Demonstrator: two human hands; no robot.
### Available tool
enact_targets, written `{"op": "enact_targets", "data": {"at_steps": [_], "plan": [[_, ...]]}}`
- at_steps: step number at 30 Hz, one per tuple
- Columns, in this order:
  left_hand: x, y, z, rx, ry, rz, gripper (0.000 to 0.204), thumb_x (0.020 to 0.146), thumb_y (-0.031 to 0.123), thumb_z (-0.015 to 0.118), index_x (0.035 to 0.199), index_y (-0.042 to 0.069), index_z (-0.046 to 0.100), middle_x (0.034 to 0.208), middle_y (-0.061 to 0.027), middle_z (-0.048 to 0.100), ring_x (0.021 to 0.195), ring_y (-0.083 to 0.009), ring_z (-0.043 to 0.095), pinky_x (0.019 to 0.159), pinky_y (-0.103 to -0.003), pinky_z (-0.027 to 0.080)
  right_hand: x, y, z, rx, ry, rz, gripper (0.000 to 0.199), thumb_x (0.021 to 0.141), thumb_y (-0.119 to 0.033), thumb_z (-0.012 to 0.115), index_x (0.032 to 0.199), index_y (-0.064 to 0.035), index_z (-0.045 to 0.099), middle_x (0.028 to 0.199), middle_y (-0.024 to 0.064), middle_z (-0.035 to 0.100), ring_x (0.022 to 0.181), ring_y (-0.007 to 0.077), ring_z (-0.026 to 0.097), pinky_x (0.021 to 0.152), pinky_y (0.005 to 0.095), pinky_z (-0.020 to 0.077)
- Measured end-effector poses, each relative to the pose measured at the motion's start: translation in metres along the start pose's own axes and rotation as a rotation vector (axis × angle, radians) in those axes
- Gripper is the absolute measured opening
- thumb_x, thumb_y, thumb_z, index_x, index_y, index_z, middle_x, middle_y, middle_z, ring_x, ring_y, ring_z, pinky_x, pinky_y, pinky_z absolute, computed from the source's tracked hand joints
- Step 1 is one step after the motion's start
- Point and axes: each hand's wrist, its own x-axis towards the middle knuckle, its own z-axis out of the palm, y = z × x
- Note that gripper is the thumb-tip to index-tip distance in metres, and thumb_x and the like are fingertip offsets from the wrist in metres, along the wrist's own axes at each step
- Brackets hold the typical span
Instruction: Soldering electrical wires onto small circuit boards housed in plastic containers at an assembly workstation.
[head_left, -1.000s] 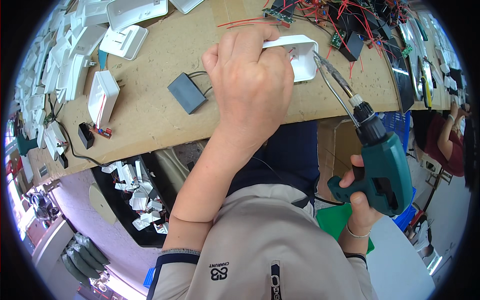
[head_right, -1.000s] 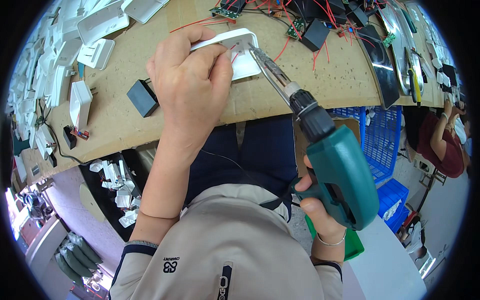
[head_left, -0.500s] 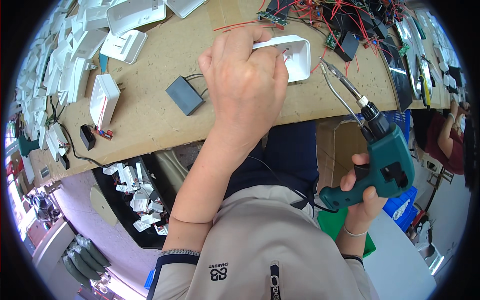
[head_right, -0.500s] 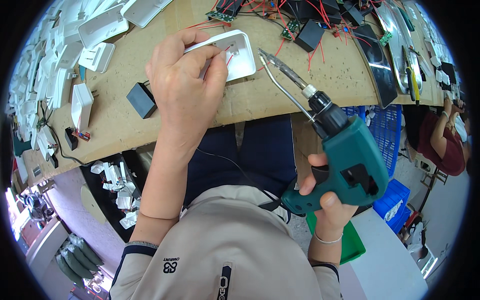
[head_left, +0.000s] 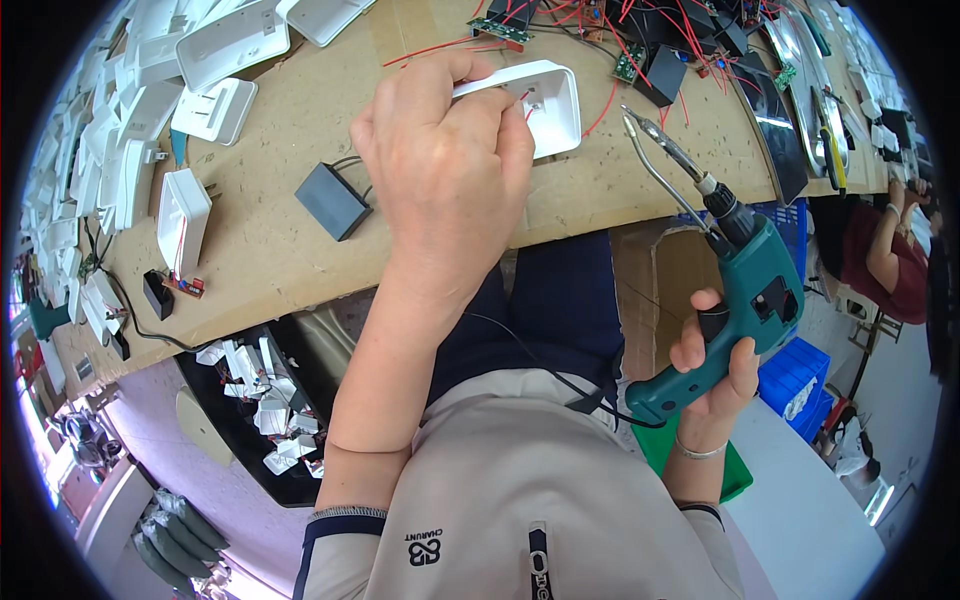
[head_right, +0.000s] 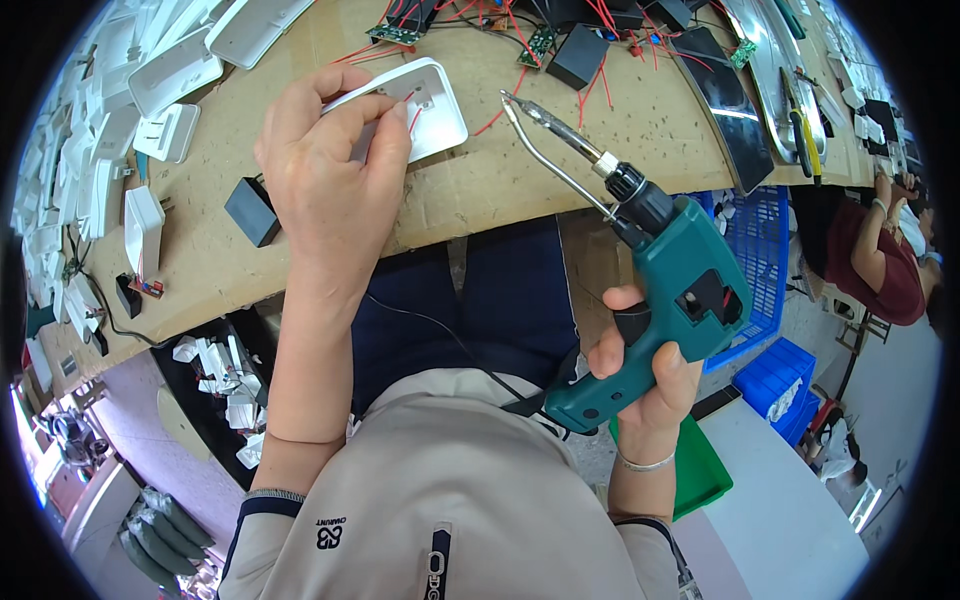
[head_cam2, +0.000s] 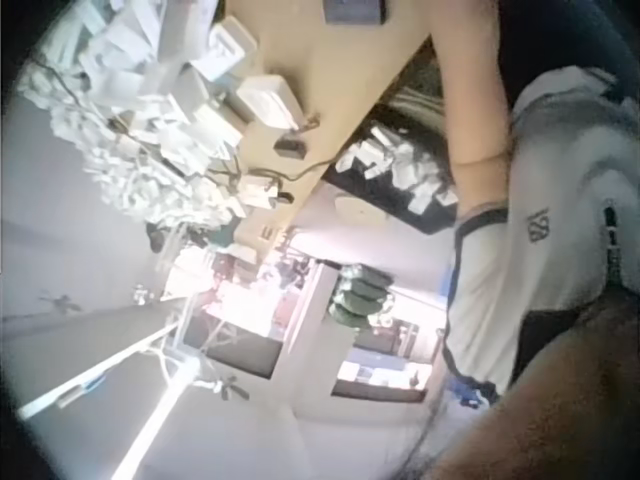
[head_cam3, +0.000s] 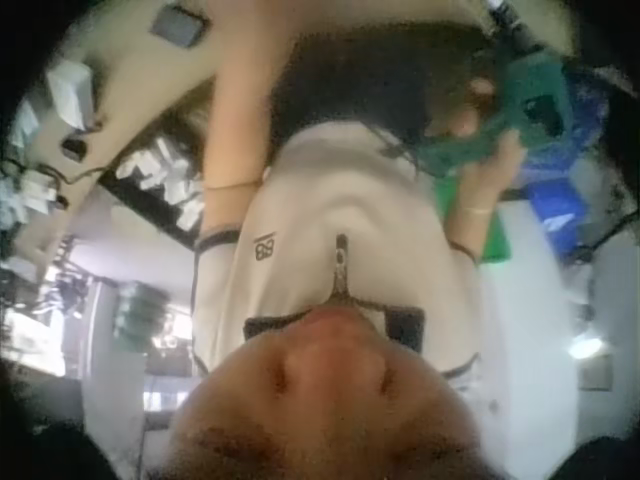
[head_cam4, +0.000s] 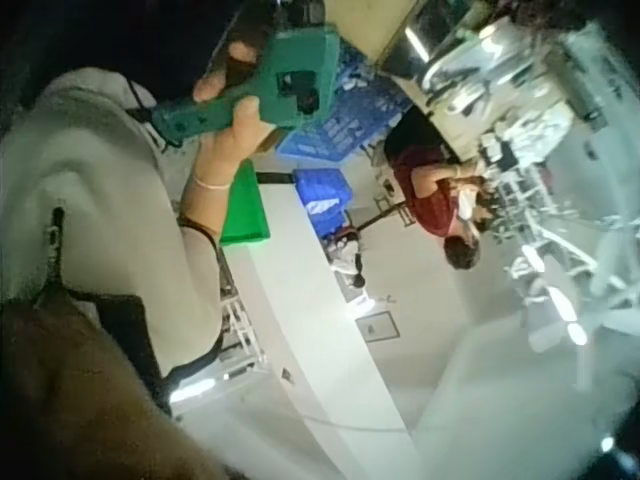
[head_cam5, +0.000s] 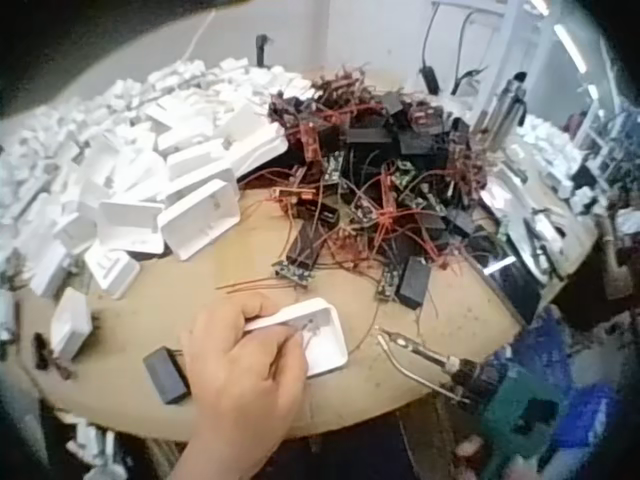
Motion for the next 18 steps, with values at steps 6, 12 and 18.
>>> {"op": "enact_targets", "data": {"at_steps": [6,12,18], "plan": [[0.0000,0.0000,-0.0004,0.006,-0.005,-0.006,0.003,0.067,0.005,0.069,0.070,0.004,0.067,0.090,-0.0038,0.062,0.083,-0.0207,0.056,0.075,-0.032,0.038,0.0005,0.0014,-0.0075,0.162,-0.008,0.061,0.061,0.092,-0.026,0.054,0.139,0.0004,0.025,0.125,0.0230,0.046,0.070,0.0152,0.052,0.057,0.0269,0.0487],[-0.0025,-0.0021,0.0028,-0.016,-0.008,-0.010,0.006,0.065,0.005,0.068,0.071,0.005,0.066,0.093,-0.0034,0.061,0.086,-0.0215,0.055,0.076,-0.034,0.036,-0.0023,0.0024,-0.0087,0.144,-0.025,0.072,0.063,0.091,-0.028,0.056,0.138,0.0006,0.025,0.124,0.0217,0.048,0.068,0.0143,0.053,0.056,0.0267,0.0478],[-0.0011,-0.0041,0.0021,-0.049,-0.019,-0.047,0.006,0.065,0.006,0.068,0.071,0.005,0.066,0.094,-0.0028,0.060,0.088,-0.0217,0.054,0.076,-0.036,0.033,-0.0025,0.0025,-0.0073,0.072,-0.040,0.073,0.067,0.089,-0.029,0.059,0.139,-0.0002,0.024,0.123,0.0211,0.049,0.067,0.0140,0.054,0.054,0.0262,0.0477]]}}
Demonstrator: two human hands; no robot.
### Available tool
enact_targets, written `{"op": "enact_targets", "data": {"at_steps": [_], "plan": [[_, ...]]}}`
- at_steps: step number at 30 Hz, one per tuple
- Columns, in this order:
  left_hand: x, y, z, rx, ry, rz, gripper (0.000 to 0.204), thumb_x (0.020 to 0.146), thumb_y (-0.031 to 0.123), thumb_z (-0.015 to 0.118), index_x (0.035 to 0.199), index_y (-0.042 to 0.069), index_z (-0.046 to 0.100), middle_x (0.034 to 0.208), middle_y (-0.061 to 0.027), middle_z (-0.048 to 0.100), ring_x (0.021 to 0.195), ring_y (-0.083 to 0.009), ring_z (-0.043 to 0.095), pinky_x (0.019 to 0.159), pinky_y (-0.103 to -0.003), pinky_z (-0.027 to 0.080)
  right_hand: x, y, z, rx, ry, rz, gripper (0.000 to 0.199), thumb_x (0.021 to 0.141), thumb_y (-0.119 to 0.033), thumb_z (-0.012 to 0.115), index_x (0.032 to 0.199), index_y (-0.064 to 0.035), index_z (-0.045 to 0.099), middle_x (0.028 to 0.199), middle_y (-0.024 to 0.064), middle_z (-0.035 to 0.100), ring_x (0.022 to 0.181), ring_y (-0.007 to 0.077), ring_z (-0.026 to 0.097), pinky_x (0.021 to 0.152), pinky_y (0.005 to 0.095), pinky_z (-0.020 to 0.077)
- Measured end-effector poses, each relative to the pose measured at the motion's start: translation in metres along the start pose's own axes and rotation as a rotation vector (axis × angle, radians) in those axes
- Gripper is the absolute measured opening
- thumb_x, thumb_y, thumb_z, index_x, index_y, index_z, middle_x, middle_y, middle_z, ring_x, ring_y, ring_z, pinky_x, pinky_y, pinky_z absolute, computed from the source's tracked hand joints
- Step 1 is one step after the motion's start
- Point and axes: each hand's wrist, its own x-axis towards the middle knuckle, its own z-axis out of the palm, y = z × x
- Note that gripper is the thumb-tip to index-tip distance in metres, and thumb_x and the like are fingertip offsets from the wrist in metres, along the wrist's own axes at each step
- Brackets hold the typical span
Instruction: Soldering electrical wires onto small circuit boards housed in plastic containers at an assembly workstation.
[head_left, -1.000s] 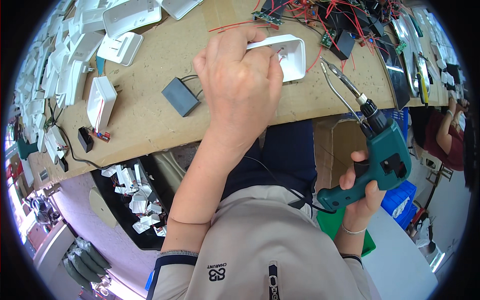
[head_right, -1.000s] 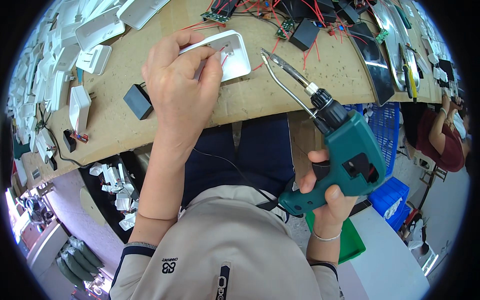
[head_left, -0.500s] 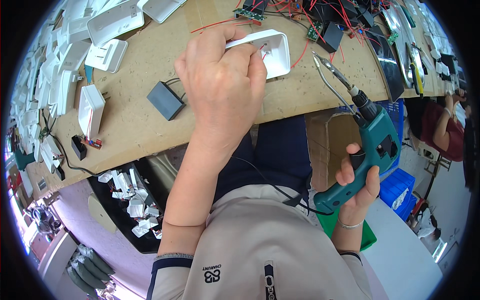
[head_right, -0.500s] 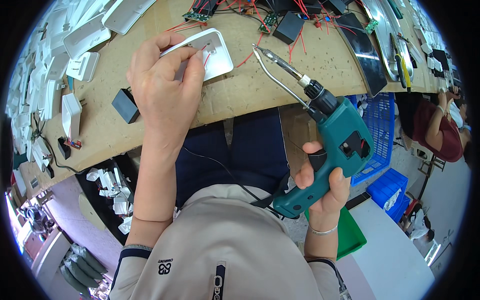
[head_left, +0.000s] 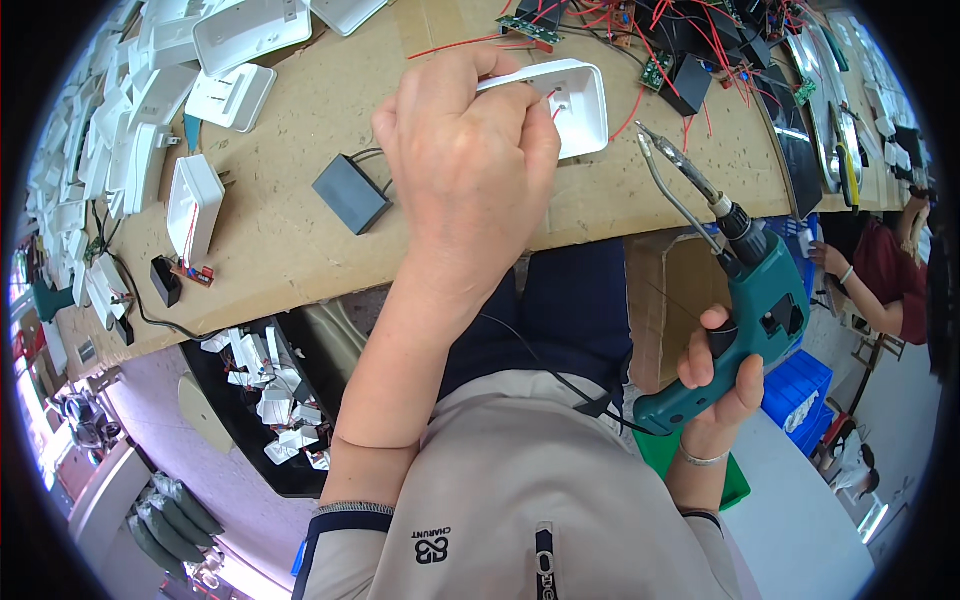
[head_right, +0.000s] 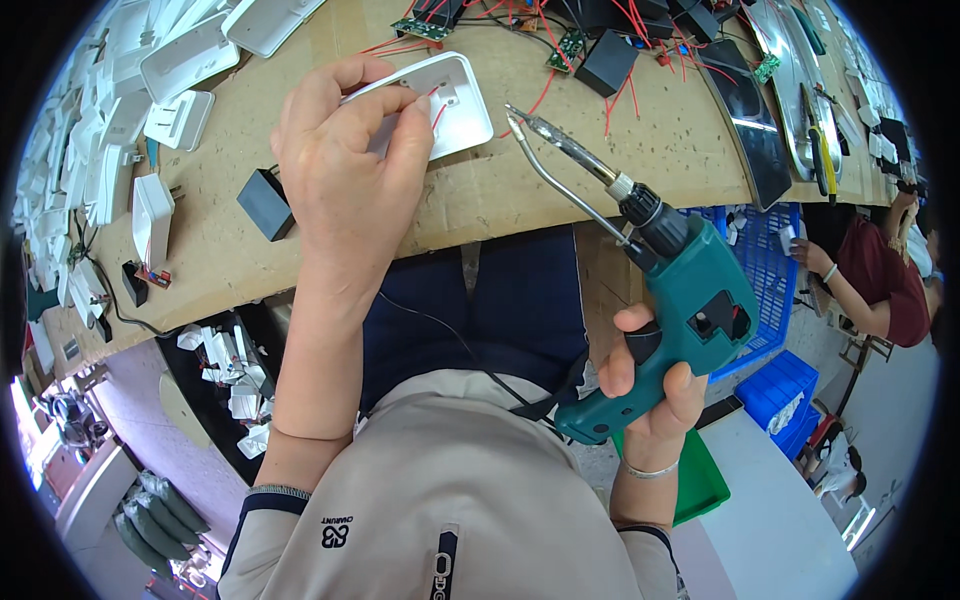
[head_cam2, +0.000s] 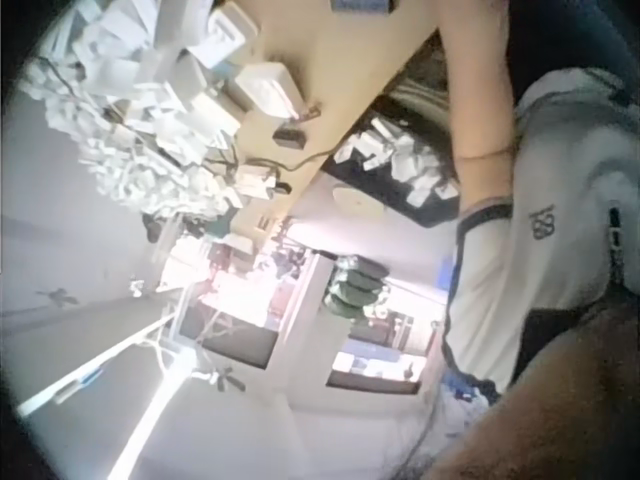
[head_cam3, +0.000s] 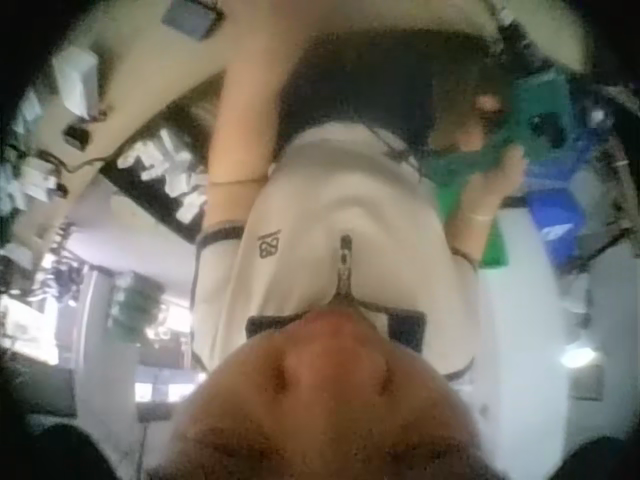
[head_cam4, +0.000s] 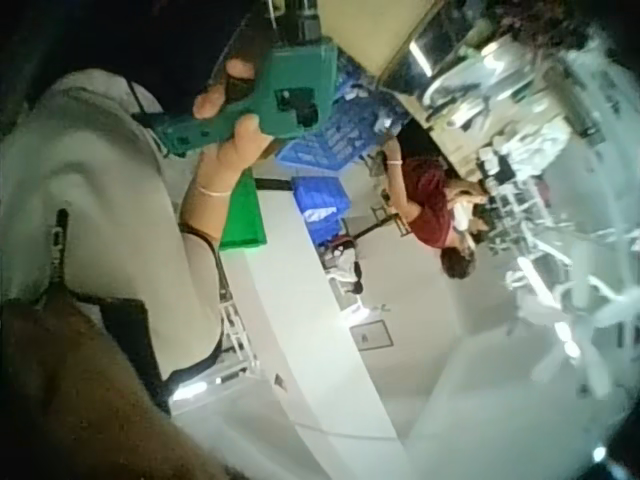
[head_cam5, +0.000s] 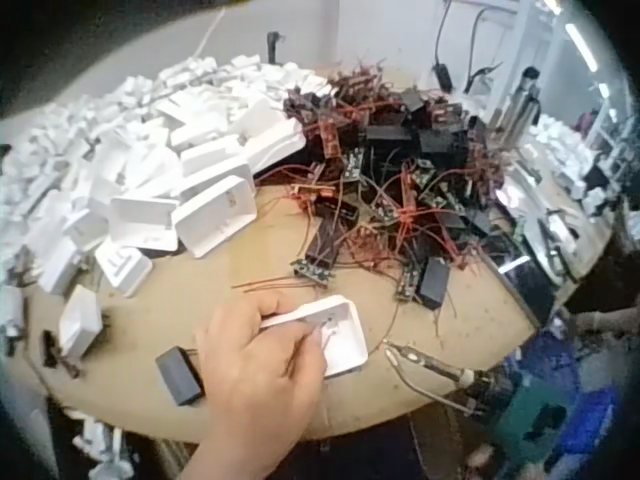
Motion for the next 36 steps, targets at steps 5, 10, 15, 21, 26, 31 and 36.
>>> {"op": "enact_targets", "data": {"at_steps": [5,10,15,21,26,31,36], "plan": [[0.005,-0.002,-0.003,-0.064,-0.023,-0.070,0.005,0.067,0.007,0.066,0.072,0.005,0.068,0.092,-0.0031,0.062,0.088,-0.0216,0.054,0.076,-0.037,0.036,-0.001,0.000,-0.001,-0.007,-0.011,-0.003,0.068,0.088,-0.028,0.060,0.139,-0.0004,0.024,0.124,0.0214,0.049,0.068,0.0144,0.055,0.054,0.0258,0.0475],[0.006,0.000,-0.006,-0.093,-0.082,-0.149,0.007,0.068,0.007,0.066,0.074,0.004,0.069,0.093,-0.0044,0.062,0.088,-0.0222,0.055,0.076,-0.037,0.037,-0.001,-0.001,0.000,-0.006,-0.015,-0.005,0.068,0.088,-0.028,0.061,0.139,-0.0002,0.025,0.124,0.0217,0.049,0.067,0.0150,0.055,0.054,0.0263,0.0477],[0.005,-0.002,-0.005,-0.103,-0.062,-0.111,0.006,0.068,0.008,0.067,0.073,0.004,0.068,0.094,-0.0041,0.062,0.088,-0.0221,0.055,0.077,-0.037,0.036,-0.002,-0.002,0.000,-0.018,-0.021,-0.001,0.068,0.088,-0.027,0.062,0.138,0.0004,0.025,0.123,0.0226,0.049,0.067,0.0157,0.055,0.054,0.0270,0.0479],[-0.003,-0.002,0.000,0.022,0.038,0.072,0.009,0.066,0.008,0.069,0.074,0.005,0.066,0.096,-0.0025,0.059,0.089,-0.0217,0.053,0.078,-0.038,0.031,-0.001,-0.003,0.012,-0.189,-0.007,-0.058,0.069,0.084,-0.026,0.066,0.133,0.0052,0.030,0.121,0.0253,0.050,0.066,0.0172,0.057,0.052,0.0280,0.0497],[-0.003,0.000,0.001,0.063,0.013,0.095,0.009,0.065,0.008,0.069,0.073,0.006,0.065,0.095,-0.0023,0.058,0.088,-0.0214,0.052,0.075,-0.039,0.030,0.000,-0.004,0.021,-0.364,0.064,-0.113,0.072,0.078,-0.026,0.074,0.129,0.0071,0.035,0.113,0.0253,0.055,0.064,0.0188,0.061,0.053,0.0280,0.0531],[-0.002,0.001,0.001,0.077,0.026,0.111,0.007,0.066,0.008,0.068,0.071,0.006,0.063,0.094,-0.0018,0.058,0.086,-0.0211,0.052,0.075,-0.039,0.029,0.001,-0.004,0.026,-0.429,0.098,-0.112,0.073,0.075,-0.022,0.076,0.128,0.0074,0.036,0.113,0.0264,0.055,0.068,0.0208,0.064,0.057,0.0294,0.0554],[-0.002,0.001,0.001,0.067,0.043,0.111,0.007,0.066,0.008,0.068,0.071,0.006,0.063,0.094,-0.0018,0.059,0.086,-0.0211,0.053,0.076,-0.039,0.030,0.001,-0.003,0.028,-0.482,0.112,-0.128,0.073,0.074,-0.020,0.077,0.128,0.0078,0.037,0.112,0.0269,0.056,0.068,0.0212,0.064,0.058,0.0294,0.0556]]}}
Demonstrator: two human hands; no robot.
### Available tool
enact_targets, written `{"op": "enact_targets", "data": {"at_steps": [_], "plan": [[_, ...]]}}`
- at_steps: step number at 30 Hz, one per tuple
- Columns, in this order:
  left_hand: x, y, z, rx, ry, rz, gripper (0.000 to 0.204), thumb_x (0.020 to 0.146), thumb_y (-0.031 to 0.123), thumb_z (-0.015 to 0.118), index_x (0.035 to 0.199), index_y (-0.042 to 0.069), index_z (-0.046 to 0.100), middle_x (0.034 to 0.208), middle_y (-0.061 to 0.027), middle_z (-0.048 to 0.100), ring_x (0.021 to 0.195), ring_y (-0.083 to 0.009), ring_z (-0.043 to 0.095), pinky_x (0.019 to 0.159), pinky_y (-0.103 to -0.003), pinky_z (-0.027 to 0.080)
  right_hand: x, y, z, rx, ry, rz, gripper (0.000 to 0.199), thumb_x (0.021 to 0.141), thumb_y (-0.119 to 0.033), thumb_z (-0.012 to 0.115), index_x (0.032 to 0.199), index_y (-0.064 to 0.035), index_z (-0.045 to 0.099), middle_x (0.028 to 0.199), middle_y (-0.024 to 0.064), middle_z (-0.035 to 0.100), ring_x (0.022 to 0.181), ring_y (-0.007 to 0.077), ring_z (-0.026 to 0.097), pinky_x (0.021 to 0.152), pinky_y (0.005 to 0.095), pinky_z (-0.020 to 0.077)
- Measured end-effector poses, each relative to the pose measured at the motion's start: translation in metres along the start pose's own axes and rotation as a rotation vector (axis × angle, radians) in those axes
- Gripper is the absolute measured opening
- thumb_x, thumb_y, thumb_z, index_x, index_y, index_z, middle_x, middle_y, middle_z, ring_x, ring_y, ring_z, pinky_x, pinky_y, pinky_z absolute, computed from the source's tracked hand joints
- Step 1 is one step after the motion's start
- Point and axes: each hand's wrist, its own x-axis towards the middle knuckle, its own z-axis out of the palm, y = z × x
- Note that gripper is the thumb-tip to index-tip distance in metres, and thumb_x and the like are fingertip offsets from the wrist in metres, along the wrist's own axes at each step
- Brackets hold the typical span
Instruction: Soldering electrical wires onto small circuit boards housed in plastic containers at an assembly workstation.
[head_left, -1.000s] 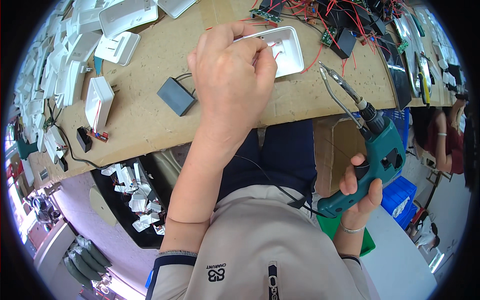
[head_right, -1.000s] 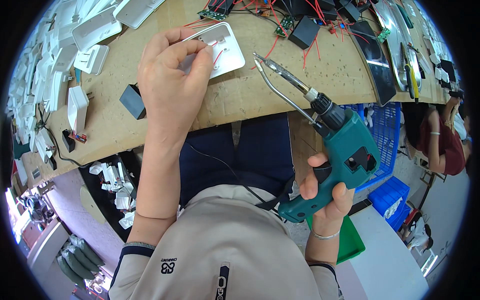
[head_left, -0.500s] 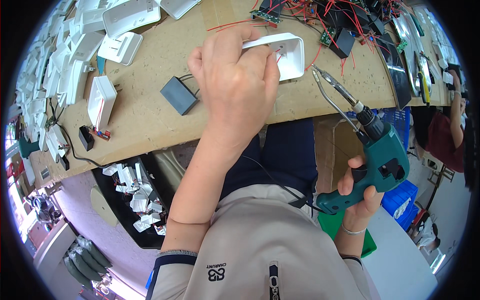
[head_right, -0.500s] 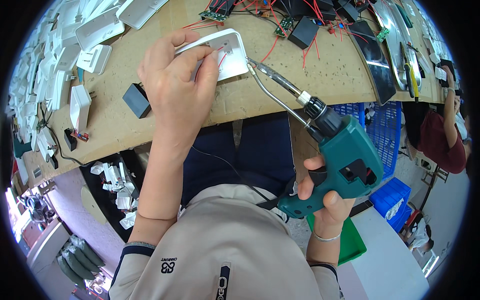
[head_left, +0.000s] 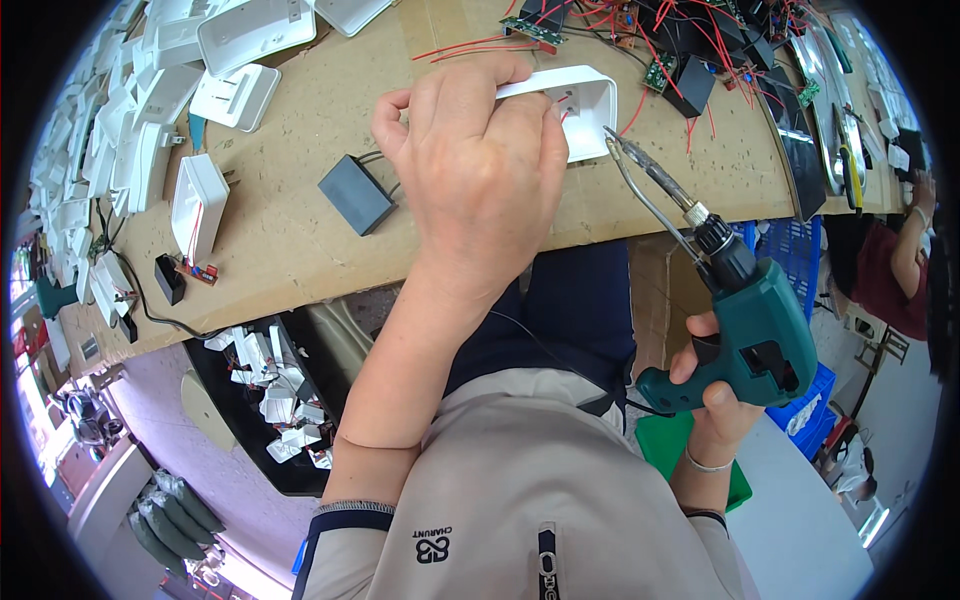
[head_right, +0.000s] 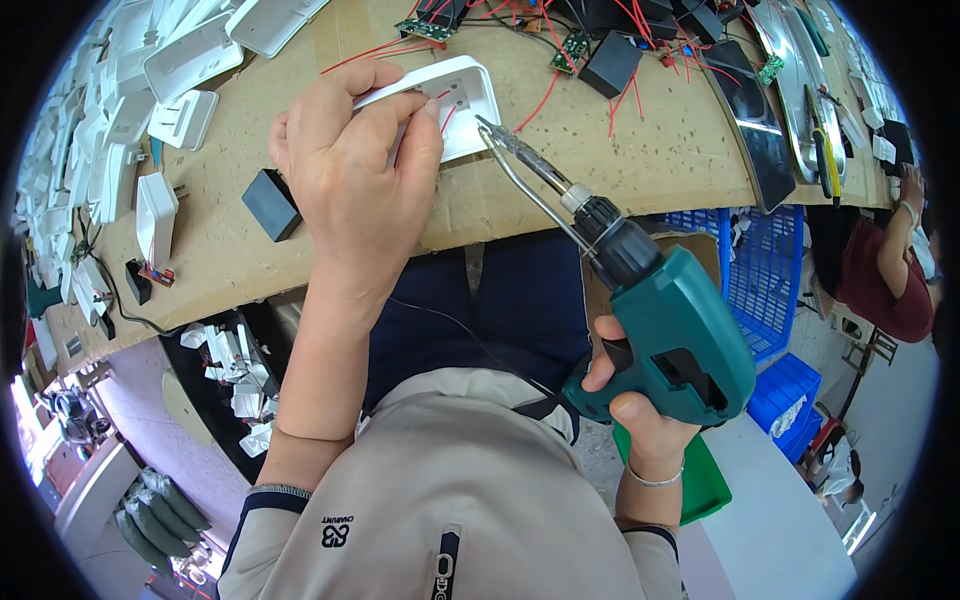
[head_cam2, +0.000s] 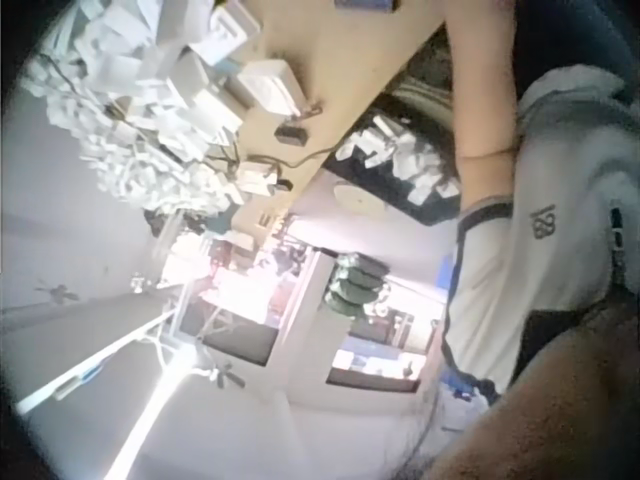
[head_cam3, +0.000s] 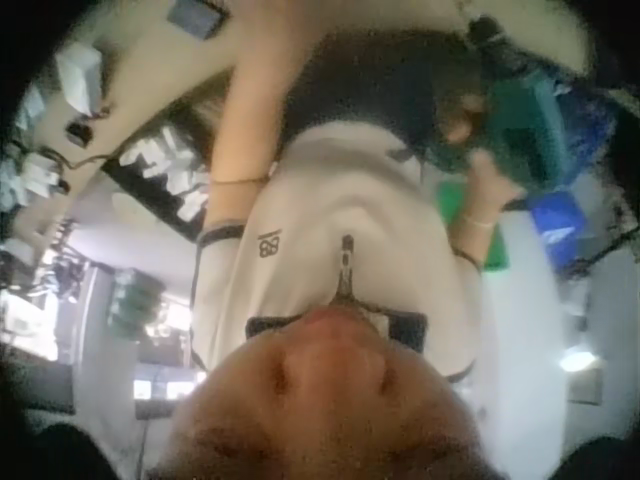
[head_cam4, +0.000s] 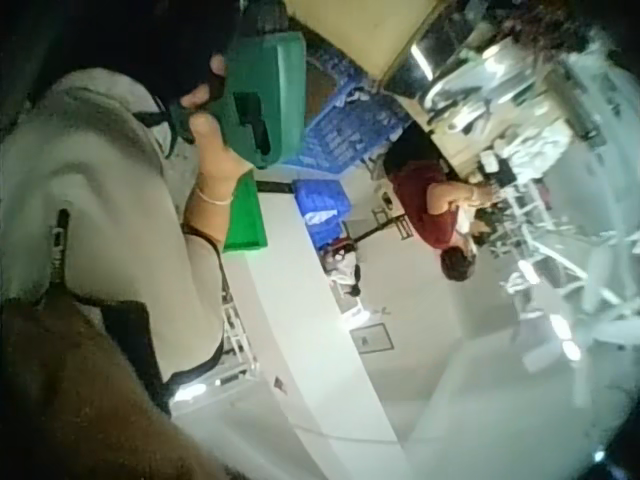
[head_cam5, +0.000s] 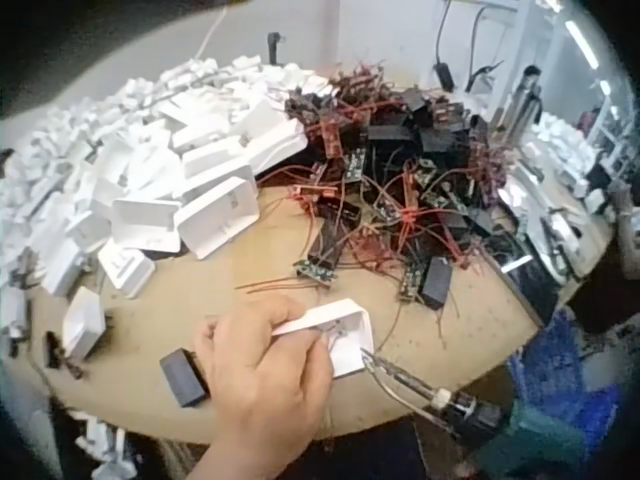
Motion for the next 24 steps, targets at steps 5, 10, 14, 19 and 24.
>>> {"op": "enact_targets", "data": {"at_steps": [5,10,14,19,24], "plan": [[-0.001,0.000,0.002,0.003,-0.002,0.002,0.007,0.066,0.008,0.068,0.071,0.006,0.063,0.094,-0.0019,0.059,0.086,-0.0211,0.053,0.076,-0.039,0.030,0.000,-0.001,0.005,-0.031,0.031,0.006,0.072,0.072,-0.021,0.078,0.125,0.0093,0.040,0.109,0.0262,0.057,0.067,0.0209,0.064,0.058,0.0291,0.0554],[0.000,0.001,0.002,0.015,-0.001,-0.008,0.007,0.066,0.008,0.068,0.069,0.006,0.062,0.094,-0.0018,0.058,0.085,-0.0205,0.052,0.076,-0.039,0.030,0.001,-0.003,0.009,-0.088,0.047,0.000,0.072,0.072,-0.023,0.078,0.123,0.0108,0.041,0.107,0.0262,0.058,0.067,0.0200,0.064,0.057,0.0284,0.0549],[0.001,0.003,0.002,0.021,0.005,-0.010,0.007,0.065,0.008,0.067,0.066,0.006,0.061,0.093,-0.0017,0.058,0.085,-0.0201,0.052,0.076,-0.040,0.030,0.003,-0.004,0.013,-0.125,0.051,0.010,0.072,0.072,-0.026,0.078,0.122,0.0117,0.042,0.106,0.0258,0.059,0.067,0.0189,0.064,0.057,0.0277,0.0543],[0.002,0.003,0.000,0.064,-0.014,-0.026,0.005,0.065,0.008,0.070,0.069,0.008,0.068,0.089,0.0000,0.062,0.083,-0.0152,0.055,0.078,-0.033,0.029,0.007,-0.004,0.015,-0.184,0.041,0.005,0.074,0.072,-0.027,0.078,0.123,0.0110,0.042,0.106,0.0244,0.059,0.066,0.0185,0.063,0.057,0.0272,0.0536],[0.002,0.004,0.000,0.072,-0.028,-0.029,0.004,0.065,0.008,0.070,0.069,0.008,0.068,0.089,0.0004,0.061,0.083,-0.0153,0.055,0.078,-0.034,0.029,0.011,-0.007,0.016,-0.204,0.022,0.041,0.073,0.071,-0.027,0.079,0.124,0.0095,0.043,0.107,0.0231,0.060,0.068,0.0187,0.063,0.058,0.0268,0.0528]]}}
